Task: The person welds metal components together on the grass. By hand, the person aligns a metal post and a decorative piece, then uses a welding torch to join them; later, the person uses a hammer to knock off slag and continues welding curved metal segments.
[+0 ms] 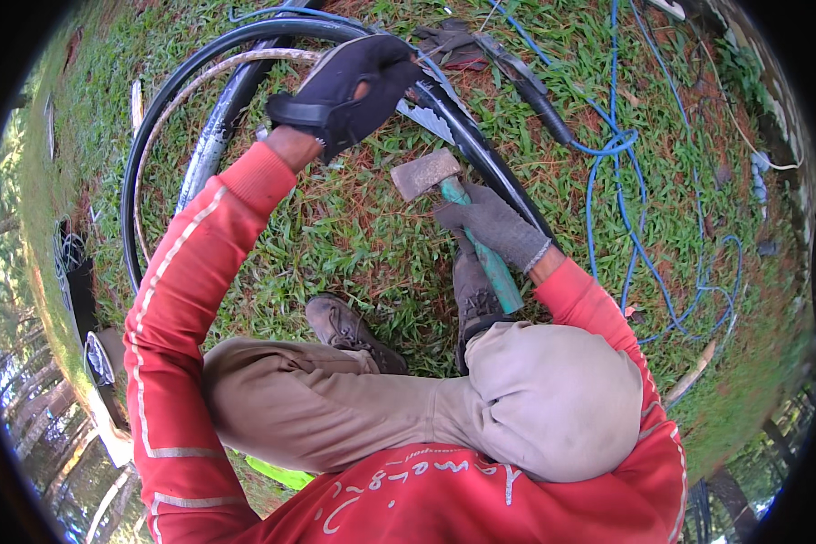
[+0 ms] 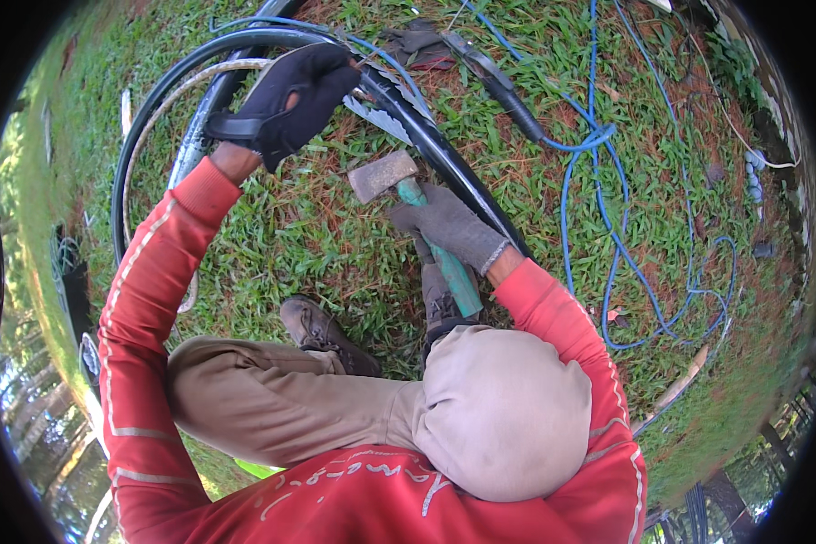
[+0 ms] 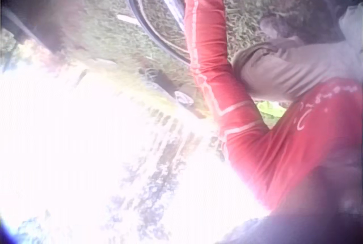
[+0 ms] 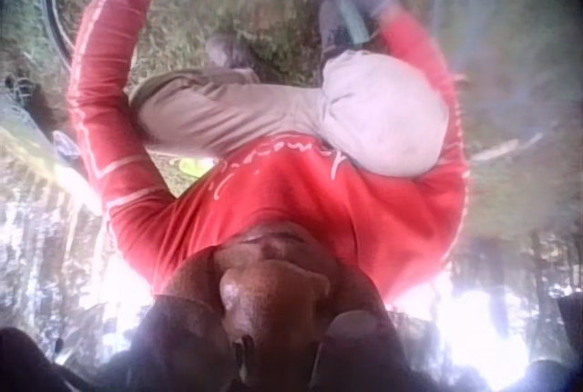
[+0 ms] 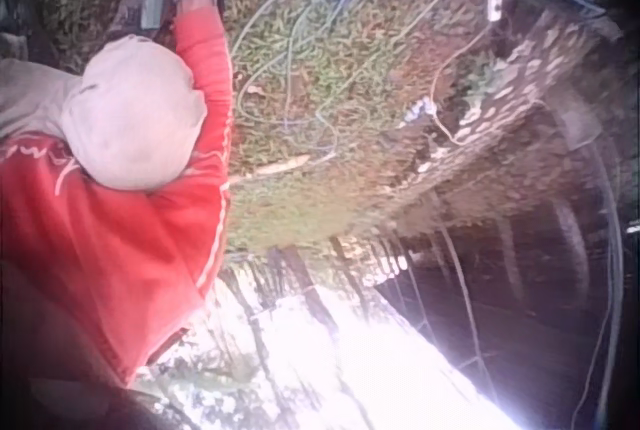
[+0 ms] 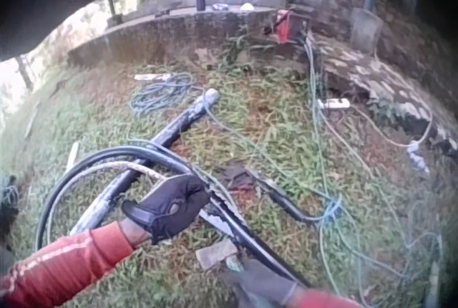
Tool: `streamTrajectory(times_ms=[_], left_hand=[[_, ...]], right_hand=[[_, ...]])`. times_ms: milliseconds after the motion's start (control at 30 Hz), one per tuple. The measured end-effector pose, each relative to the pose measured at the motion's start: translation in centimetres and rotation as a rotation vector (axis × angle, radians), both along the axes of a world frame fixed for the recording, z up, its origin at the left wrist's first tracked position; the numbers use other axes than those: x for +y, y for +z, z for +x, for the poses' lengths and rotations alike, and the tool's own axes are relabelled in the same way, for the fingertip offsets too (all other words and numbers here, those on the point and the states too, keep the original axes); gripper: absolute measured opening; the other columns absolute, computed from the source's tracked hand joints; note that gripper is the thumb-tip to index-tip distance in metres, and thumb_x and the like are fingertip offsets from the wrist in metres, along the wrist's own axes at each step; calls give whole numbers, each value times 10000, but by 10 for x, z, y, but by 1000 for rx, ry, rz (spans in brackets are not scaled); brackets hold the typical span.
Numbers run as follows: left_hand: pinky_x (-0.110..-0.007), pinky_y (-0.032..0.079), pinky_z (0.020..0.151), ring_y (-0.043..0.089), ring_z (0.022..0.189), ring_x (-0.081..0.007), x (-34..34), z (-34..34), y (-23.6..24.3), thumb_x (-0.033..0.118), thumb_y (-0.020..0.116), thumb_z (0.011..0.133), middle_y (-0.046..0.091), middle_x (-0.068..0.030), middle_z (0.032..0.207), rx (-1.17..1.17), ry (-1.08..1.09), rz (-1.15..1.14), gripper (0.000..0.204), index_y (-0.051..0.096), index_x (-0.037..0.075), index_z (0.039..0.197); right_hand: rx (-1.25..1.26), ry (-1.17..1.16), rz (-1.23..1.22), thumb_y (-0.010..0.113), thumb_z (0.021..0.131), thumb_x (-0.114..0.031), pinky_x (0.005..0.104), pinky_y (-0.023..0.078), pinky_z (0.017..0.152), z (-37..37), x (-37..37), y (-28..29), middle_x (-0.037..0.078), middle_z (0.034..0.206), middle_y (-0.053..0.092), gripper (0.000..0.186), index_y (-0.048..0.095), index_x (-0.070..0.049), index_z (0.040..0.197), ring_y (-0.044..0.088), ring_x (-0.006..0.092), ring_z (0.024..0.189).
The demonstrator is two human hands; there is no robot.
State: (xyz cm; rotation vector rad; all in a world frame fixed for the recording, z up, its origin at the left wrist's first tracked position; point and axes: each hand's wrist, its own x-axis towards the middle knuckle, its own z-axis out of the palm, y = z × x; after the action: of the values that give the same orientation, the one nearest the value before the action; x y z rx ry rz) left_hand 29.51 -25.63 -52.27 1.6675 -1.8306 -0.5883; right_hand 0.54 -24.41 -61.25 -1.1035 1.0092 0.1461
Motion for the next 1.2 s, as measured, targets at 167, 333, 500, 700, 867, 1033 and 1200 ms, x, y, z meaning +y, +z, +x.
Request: streamTrajectory(times_ms=[167,333,500,700,867,1033,1200], left_hand=[[-427,551,821,739,887,-271,-24,-27,-13,327,714,1069,767,-210,977,-29,-18,23,376,749,-38,1154],[-353,558,773,685,846,-147,-7,-22,-30,302,684,1117,753,-75,948,138,136,102,315,746,1,1183],[-268,559,736,652,846,-72,-6,-52,-40,289,661,1149,734,3,1025,521,149,390,265,713,37,1212],[-271,572,741,661,874,-69,-9,-56,-71,315,634,1153,744,0,1052,390,10,318,277,699,55,1223],[-392,560,857,649,888,-200,-9,-63,-72,259,624,1134,714,-128,977,427,77,277,289,691,-20,1170],[-292,587,797,681,905,-87,-9,-59,-69,321,629,1144,757,-18,1058,421,90,336,300,706,49,1245],[-310,565,791,657,868,-101,-8,-58,-63,299,663,1118,732,-23,989,367,118,378,280,727,37,1193]], right_hand=[[-20,3,-323,784,955,-235,324,514,550,-17,9,-17,33,816,645,340,649,-18,1180,626,145,595],[-110,-35,-515,839,934,-313,455,579,967,-47,-31,50,153,1039,782,530,682,3,1329,762,307,1002],[191,-48,-906,842,887,-295,482,579,1006,-80,-114,40,241,1228,784,595,681,-39,1400,761,394,1133],[154,163,-793,852,837,-265,486,576,1017,-75,-138,15,254,1242,782,621,697,-52,1400,755,418,1154],[106,96,-854,856,824,-269,487,575,1006,-80,-136,3,259,1196,781,606,704,-52,1370,750,427,1138],[80,22,-877,848,833,-263,491,573,1010,-70,-134,15,267,1185,773,583,700,-36,1349,745,433,1130],[119,95,-920,807,794,-220,467,583,981,-66,-133,10,255,1205,779,731,658,-68,1493,769,389,1098]])
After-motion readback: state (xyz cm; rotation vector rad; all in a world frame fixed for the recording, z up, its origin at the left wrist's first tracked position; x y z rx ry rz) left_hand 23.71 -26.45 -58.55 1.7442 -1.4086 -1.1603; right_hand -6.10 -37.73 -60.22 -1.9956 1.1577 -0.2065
